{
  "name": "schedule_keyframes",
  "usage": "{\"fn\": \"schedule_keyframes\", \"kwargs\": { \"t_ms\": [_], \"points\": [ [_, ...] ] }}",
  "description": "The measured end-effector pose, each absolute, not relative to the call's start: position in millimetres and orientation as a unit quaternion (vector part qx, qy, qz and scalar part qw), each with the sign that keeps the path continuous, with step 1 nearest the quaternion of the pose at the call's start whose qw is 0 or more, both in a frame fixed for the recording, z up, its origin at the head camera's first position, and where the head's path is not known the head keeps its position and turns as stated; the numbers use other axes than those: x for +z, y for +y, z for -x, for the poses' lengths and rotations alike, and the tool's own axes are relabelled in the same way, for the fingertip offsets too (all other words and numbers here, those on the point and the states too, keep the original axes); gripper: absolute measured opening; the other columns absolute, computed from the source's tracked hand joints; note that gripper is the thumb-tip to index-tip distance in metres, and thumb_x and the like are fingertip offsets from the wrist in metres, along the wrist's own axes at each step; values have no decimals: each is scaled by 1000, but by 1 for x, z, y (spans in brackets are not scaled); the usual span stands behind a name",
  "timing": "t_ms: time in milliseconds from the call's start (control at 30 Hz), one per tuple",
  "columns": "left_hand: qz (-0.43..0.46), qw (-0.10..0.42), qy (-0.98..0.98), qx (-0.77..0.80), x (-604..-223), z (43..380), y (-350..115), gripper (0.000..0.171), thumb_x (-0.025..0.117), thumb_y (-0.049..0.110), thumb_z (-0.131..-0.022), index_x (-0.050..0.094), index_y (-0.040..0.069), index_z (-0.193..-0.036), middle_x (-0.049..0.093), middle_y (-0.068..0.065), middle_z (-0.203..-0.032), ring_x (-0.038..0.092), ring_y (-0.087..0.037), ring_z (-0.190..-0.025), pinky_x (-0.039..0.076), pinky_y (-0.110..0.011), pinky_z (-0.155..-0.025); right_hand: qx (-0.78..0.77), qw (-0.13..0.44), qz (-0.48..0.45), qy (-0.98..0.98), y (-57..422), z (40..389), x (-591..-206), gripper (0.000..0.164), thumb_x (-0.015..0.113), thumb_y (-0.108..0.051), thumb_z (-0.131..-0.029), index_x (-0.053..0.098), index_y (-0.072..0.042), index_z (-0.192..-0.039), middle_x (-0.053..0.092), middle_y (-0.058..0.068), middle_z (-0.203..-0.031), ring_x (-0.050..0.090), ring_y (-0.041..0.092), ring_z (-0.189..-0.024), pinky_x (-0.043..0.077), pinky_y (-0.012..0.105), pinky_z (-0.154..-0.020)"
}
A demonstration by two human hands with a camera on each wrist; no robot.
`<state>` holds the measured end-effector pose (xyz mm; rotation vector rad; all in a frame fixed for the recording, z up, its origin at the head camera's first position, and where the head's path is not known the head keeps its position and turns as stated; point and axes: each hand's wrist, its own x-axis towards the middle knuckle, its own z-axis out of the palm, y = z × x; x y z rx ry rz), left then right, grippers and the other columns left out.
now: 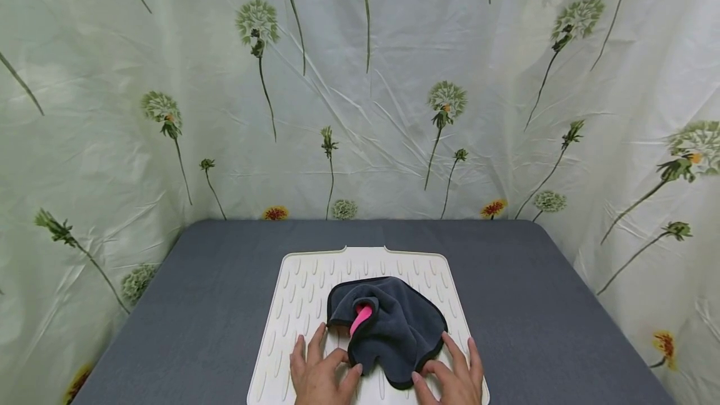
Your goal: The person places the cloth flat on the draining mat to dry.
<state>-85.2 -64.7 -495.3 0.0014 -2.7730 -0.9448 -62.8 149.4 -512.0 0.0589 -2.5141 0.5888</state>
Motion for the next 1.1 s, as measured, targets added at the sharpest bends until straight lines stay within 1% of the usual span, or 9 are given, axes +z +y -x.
{"fn": "schedule_keyframes", "kwargs": {
  "t_ms": [133, 267, 467, 767, 900, 1000, 1100],
  "points": [
    [3, 112, -938, -328, -497, 84, -62, 23, 77, 36, -68, 56, 28, -63, 41, -20, -134, 19, -56, -122, 14, -68, -95, 230, 277, -15, -933, 147, 63, -511, 29, 83, -31, -60, 54, -32, -60, 56, 22, -117, 25, 51, -120, 12, 56, -103],
    [11, 133, -936, -326, -499, 83, -61, 24, 77, 34, -68, 55, 29, -62, 41, -21, -133, 20, -57, -120, 16, -70, -92, 233, 292, -28, -927, 147, 65, -513, 29, 83, -28, -59, 55, -31, -59, 56, 22, -117, 26, 52, -120, 12, 55, -103],
    [19, 150, -935, -320, -499, 83, -63, 24, 78, 32, -67, 55, 29, -61, 41, -21, -133, 21, -57, -119, 16, -67, -94, 228, 322, -49, -918, 149, 67, -516, 29, 82, -22, -56, 55, -30, -58, 58, 22, -114, 31, 52, -116, 14, 54, -102],
    [0, 134, -934, -331, -494, 81, -70, 24, 77, 32, -68, 54, 30, -62, 41, -18, -135, 19, -56, -122, 14, -68, -93, 233, 318, -33, -918, 153, 66, -513, 31, 82, -19, -57, 53, -30, -58, 59, 22, -111, 37, 47, -115, 14, 53, -103],
    [-11, 110, -937, -332, -491, 81, -73, 23, 77, 33, -68, 55, 30, -62, 40, -18, -136, 18, -55, -123, 12, -70, -94, 237, 326, -29, -915, 156, 66, -512, 33, 82, -17, -56, 52, -31, -57, 61, 22, -108, 42, 43, -112, 16, 53, -102],
    [-10, 97, -940, -326, -489, 81, -76, 22, 76, 34, -69, 56, 29, -63, 40, -18, -135, 18, -55, -123, 11, -71, -93, 237, 335, -26, -912, 158, 67, -512, 33, 81, -17, -56, 52, -31, -57, 61, 23, -108, 43, 44, -110, 17, 53, -101],
    [-2, 97, -942, -322, -488, 80, -79, 22, 76, 33, -69, 55, 29, -63, 41, -19, -135, 19, -56, -122, 12, -72, -93, 234, 341, -24, -910, 161, 67, -512, 32, 81, -17, -55, 52, -30, -57, 61, 24, -107, 44, 45, -110, 18, 54, -100]
  ]
}}
